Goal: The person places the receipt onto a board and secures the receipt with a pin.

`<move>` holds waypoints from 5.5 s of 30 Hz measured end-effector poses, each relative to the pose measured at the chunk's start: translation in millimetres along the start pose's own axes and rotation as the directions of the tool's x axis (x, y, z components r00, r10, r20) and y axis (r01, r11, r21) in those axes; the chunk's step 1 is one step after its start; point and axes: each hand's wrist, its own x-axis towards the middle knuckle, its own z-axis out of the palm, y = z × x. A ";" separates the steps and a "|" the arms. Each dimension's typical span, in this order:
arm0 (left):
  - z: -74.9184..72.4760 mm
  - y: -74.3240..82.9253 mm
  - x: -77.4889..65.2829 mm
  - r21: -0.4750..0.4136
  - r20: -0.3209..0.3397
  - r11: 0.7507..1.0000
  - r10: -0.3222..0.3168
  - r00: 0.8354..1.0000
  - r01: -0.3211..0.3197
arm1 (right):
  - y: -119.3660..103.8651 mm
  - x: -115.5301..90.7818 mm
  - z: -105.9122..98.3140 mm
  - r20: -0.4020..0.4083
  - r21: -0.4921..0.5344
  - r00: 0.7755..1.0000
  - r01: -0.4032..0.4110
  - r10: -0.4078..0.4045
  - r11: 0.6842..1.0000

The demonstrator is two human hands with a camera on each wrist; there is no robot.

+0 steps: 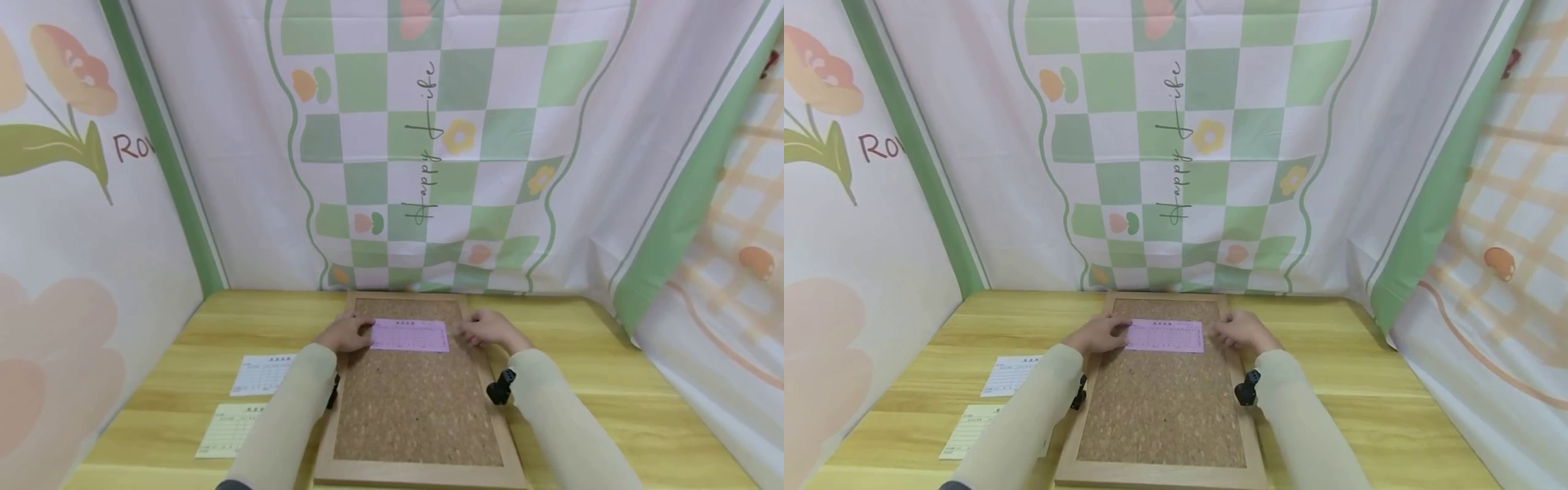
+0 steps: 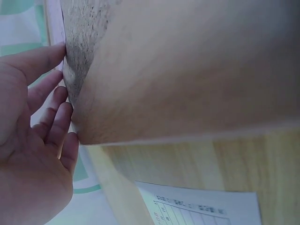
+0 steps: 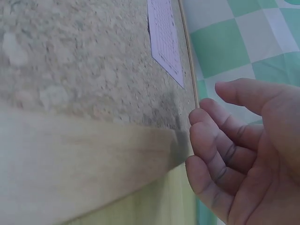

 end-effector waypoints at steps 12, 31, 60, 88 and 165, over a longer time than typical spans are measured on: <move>2.3 -1.5 2.1 0.023 0.014 1.000 -0.009 1.000 0.008 | 17.1 -7.1 -21.0 -0.025 -0.068 1.000 0.003 -0.005 0.998; 0.2 -1.5 0.8 0.014 0.026 1.000 -0.007 1.000 0.006 | 45.8 -21.7 -46.0 -0.063 -0.110 0.997 -0.053 0.047 0.992; 3.7 -2.6 2.4 0.001 0.004 1.000 -0.020 1.000 0.020 | 76.4 -33.7 -47.9 -0.114 0.015 0.978 -0.171 0.172 0.985; 5.2 -2.9 2.1 0.017 -0.002 1.000 -0.018 1.000 0.018 | 85.8 -27.7 -41.5 -0.172 -0.039 0.969 -0.189 0.179 0.981; 2.0 1.8 -1.5 0.024 0.006 0.999 -0.032 0.999 0.032 | -1.2 33.1 19.9 -0.081 0.251 0.996 -0.013 0.034 0.968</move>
